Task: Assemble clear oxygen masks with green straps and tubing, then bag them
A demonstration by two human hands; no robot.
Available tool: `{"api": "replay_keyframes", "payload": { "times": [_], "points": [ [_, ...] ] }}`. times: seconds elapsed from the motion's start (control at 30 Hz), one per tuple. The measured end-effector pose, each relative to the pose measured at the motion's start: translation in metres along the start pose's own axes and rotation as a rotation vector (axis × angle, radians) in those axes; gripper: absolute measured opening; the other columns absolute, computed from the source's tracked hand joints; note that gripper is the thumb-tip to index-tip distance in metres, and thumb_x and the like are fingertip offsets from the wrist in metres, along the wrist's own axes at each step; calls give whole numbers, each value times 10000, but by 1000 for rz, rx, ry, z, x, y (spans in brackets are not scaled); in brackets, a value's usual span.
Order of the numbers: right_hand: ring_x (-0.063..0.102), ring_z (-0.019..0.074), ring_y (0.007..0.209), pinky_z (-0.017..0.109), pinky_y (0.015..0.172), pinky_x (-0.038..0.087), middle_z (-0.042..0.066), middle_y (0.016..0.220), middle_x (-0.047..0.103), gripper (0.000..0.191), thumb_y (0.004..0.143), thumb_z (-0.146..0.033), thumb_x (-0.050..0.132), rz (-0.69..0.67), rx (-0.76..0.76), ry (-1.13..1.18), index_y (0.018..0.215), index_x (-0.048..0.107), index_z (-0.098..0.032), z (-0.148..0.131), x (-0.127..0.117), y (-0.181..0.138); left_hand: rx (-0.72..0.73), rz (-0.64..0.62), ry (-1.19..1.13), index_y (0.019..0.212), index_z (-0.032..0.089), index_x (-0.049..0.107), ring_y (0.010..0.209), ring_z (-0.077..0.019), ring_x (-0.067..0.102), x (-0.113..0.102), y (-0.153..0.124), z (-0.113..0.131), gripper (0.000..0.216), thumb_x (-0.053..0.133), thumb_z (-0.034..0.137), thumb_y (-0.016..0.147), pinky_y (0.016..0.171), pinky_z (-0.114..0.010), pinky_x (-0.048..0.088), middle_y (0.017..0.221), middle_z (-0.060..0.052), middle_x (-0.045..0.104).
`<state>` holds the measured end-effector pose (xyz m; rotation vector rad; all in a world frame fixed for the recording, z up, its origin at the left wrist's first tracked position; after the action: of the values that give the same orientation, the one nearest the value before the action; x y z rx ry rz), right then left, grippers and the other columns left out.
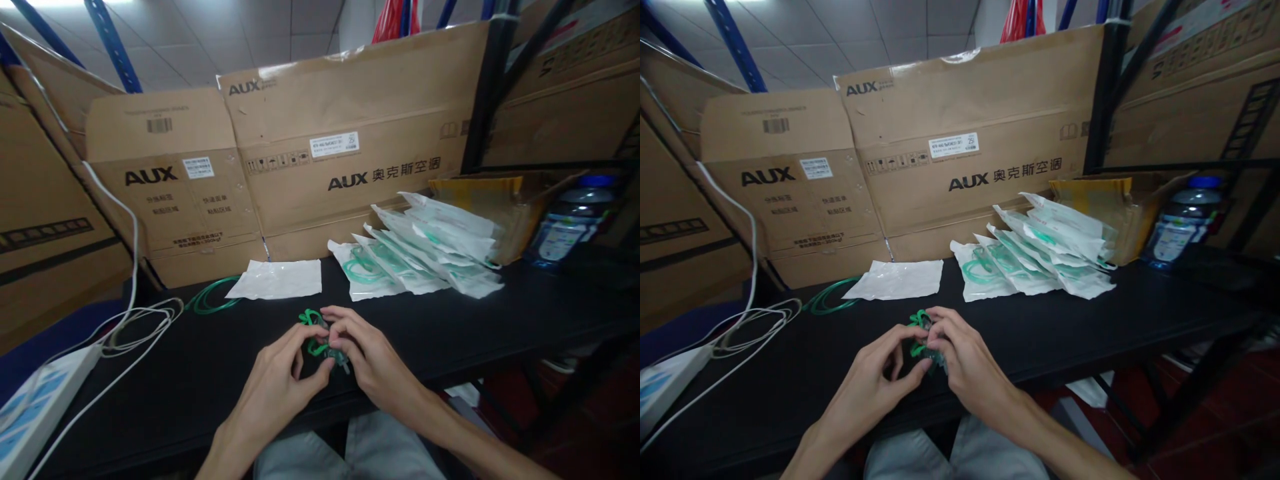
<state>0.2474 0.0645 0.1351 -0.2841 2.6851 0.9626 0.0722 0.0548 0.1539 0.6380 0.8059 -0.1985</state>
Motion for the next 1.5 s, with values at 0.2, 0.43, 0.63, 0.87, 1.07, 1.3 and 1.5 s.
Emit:
{"api": "replay_keyframes", "payload": {
  "times": [0.2,0.43,0.63,0.87,1.07,1.3,1.5],
  "points": [
    [540,234,1286,411,1067,403,106,1274,621,163,1005,-193,428,45,96,6,888,531,-237,3,-4,1,-33,31,82,1138,246,639,525,-98,493,-4,-1,-3,252,642,264,887,568,-215,414,790,51,634],
    [594,235,1160,438,1044,452,86,1198,644,193,996,-341,486,134,205,205,851,538,-223,8,-9,5,-55,83,91,1126,237,645,500,-98,473,-6,-1,-5,256,652,270,872,564,-210,403,697,71,583],
    [609,239,1152,427,974,562,64,1113,628,321,942,-529,597,264,254,481,861,576,-218,13,-8,5,-98,123,94,1094,230,635,503,-103,466,-8,-2,-6,246,658,259,851,552,-213,369,674,75,558],
    [639,234,1120,419,943,594,61,1103,613,302,945,-525,608,343,236,494,933,611,-223,16,-8,5,-130,155,76,1043,221,637,489,-109,467,-11,-1,-5,233,666,237,812,538,-216,363,603,91,485],
    [633,216,1145,410,992,559,72,1149,647,199,994,-430,564,186,191,372,1014,581,-234,6,-3,2,-75,88,-29,1081,228,672,536,-98,492,-8,0,-8,191,652,263,894,547,-203,398,690,61,593],
    [662,219,1165,396,1048,516,86,1297,652,501,927,-339,679,-112,270,433,1385,497,-249,5,4,2,-93,49,-243,1235,233,590,698,-125,607,-1,-1,-13,315,639,360,950,670,-229,506,987,-14,711],
    [650,212,1159,356,1011,531,82,1275,641,436,920,-316,657,152,249,335,1330,529,-240,16,0,4,-169,-96,8,1330,306,581,635,-133,582,-20,-3,-21,446,689,365,902,635,-224,461,870,30,697]
  ]
}}
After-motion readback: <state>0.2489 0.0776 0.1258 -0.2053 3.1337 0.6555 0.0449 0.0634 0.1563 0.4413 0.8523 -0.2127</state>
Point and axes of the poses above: each hand's wrist, its own y-axis towards the middle knuckle, its own x-axis out of the palm, z = x × y, the point moved 2 cm from there along y, towards the middle knuckle
